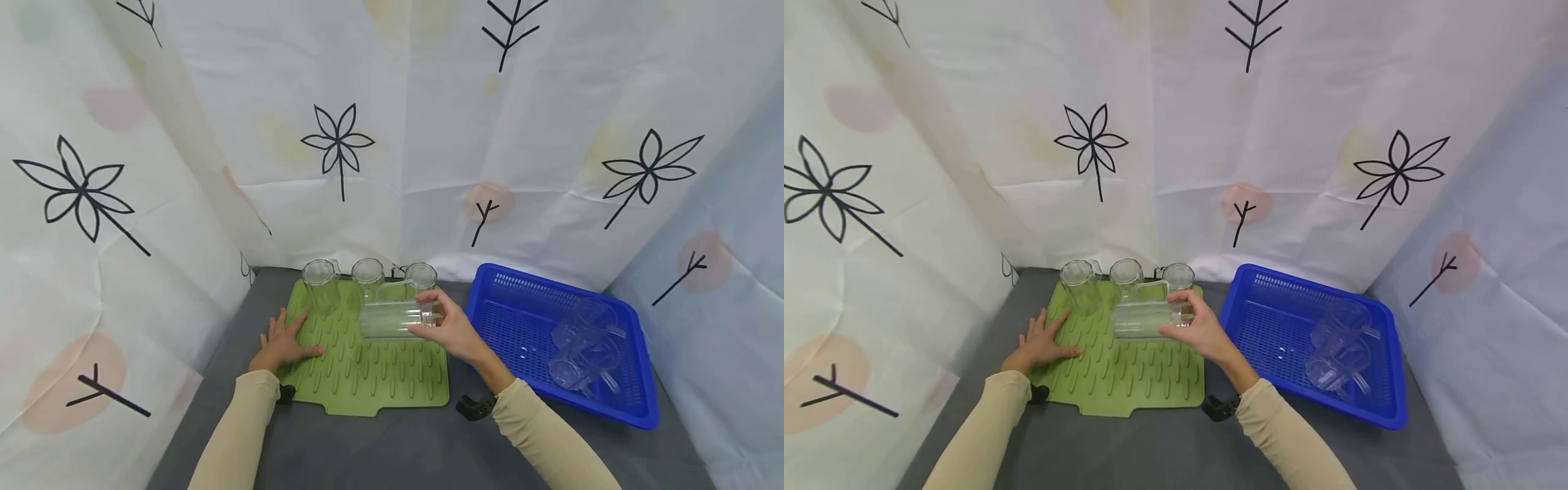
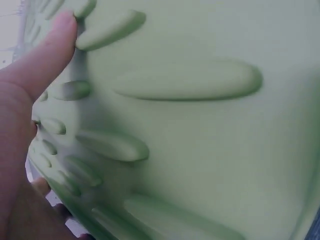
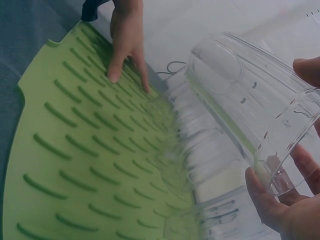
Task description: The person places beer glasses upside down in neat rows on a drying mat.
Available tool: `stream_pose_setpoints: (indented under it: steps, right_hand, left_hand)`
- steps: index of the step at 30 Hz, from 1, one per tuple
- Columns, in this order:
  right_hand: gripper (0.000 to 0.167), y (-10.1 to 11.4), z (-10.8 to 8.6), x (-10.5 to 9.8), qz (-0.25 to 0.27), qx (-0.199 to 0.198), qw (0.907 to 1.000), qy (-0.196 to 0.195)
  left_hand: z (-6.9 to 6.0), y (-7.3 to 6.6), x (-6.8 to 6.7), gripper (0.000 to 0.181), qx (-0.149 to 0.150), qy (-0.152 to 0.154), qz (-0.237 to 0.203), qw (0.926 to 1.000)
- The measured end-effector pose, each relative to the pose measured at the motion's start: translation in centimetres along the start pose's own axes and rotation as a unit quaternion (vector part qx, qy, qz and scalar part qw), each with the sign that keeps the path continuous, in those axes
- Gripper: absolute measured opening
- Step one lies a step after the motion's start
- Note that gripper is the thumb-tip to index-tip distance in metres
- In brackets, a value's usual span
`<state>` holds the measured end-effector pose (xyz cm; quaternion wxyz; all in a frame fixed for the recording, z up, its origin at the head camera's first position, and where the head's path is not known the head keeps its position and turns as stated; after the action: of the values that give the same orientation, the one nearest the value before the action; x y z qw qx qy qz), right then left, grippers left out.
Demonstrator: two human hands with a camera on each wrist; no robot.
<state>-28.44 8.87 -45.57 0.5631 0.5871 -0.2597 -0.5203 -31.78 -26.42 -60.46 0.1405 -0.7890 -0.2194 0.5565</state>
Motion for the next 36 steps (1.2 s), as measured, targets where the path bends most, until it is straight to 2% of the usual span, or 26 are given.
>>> stream_pose_setpoints:
  steps: [3,6,9,13,16,20,25,29,36]
  right_hand:
    - [0.057,-0.4,0.1,0.6,0.008,0.004,1.0,0.002]
    - [0.057,-0.4,0.2,1.1,0.013,0.005,0.9999,0.008]
    - [0.057,-0.3,0.2,1.5,0.016,0.001,0.9998,0.011]
    - [0.056,-0.3,0.3,1.8,0.026,-0.004,0.9995,0.015]
    - [0.055,-0.3,0.3,2.0,0.032,-0.004,0.9993,0.018]
    - [0.054,-0.2,0.4,2.2,0.034,-0.006,0.9992,0.02]
    - [0.056,-0.2,0.6,2.4,0.032,-0.006,0.9993,0.018]
    - [0.058,0.0,0.7,2.5,0.033,-0.009,0.9993,0.015]
    - [0.057,0.1,0.9,3.0,0.038,-0.011,0.9992,0.006]
  left_hand:
    - [0.2,0.3,0.0,0.106,-0.002,0.001,-0.003,1.0]
    - [0.4,0.5,-0.5,0.096,0.004,-0.019,-0.016,0.9997]
    - [0.2,0.5,-1.6,0.087,0.003,-0.05,-0.043,0.9978]
    - [-0.9,0.2,-3.6,0.076,-0.013,-0.089,-0.075,0.9931]
    - [-2.3,-0.3,-4.8,0.067,-0.026,-0.104,-0.086,0.9905]
    - [-3.9,-1.1,-5.9,0.06,-0.029,-0.107,-0.087,0.9899]
    - [-5.5,-2.3,-6.8,0.058,-0.017,-0.112,-0.087,0.9898]
    - [-6.4,-3.7,-7.4,0.062,-0.003,-0.107,-0.096,0.9896]
    - [-7.7,-6.7,-7.8,0.072,0.031,-0.086,-0.138,0.9863]
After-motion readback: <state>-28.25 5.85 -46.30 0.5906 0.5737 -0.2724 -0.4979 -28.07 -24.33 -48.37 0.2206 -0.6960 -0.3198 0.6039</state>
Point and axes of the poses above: each hand's wrist, its own z-axis towards the middle knuckle, its own x-axis out of the palm, y = z × x, the point moved 10 cm from there along z, towards the middle knuckle, and after that the axes turned 4 degrees about -x, right-handed, at the moved point
